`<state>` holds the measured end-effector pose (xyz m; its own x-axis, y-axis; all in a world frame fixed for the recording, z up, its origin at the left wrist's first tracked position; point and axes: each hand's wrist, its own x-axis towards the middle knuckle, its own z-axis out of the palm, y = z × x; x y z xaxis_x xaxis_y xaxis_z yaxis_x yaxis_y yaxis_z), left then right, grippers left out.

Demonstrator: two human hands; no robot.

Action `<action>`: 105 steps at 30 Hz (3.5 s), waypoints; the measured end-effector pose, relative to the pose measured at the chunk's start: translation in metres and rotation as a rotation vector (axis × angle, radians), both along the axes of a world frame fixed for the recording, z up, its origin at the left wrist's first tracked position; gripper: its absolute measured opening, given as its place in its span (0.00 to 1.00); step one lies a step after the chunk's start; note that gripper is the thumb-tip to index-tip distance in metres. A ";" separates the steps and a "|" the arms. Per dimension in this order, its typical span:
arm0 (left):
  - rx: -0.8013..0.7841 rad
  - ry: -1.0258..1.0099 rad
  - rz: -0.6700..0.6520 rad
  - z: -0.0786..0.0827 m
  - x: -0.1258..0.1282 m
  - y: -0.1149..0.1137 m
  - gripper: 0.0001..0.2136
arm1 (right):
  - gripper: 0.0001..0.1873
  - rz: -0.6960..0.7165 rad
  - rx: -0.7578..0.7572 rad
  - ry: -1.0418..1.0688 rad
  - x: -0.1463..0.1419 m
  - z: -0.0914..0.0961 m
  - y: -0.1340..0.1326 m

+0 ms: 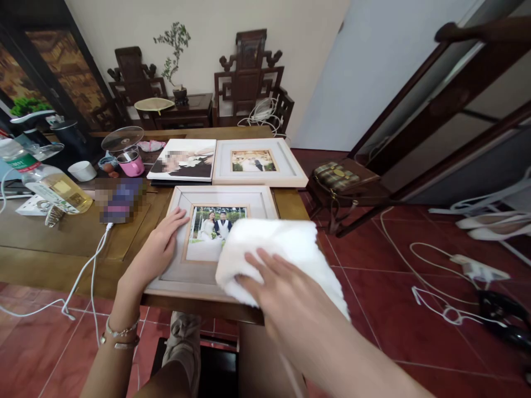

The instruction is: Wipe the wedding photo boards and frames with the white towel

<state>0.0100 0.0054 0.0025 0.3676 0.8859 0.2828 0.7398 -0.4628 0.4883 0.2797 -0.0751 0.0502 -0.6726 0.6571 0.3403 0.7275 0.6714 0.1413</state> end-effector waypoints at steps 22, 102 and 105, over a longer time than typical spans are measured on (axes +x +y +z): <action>0.055 -0.026 0.012 -0.006 -0.002 0.002 0.26 | 0.30 0.083 -0.100 -0.046 0.004 0.009 -0.014; 0.025 -0.058 -0.026 -0.004 -0.005 0.001 0.28 | 0.35 -0.019 -0.124 -0.068 -0.034 -0.019 0.122; 0.031 -0.048 -0.030 -0.005 -0.005 0.001 0.28 | 0.36 -0.008 -0.190 -0.124 -0.042 -0.017 0.121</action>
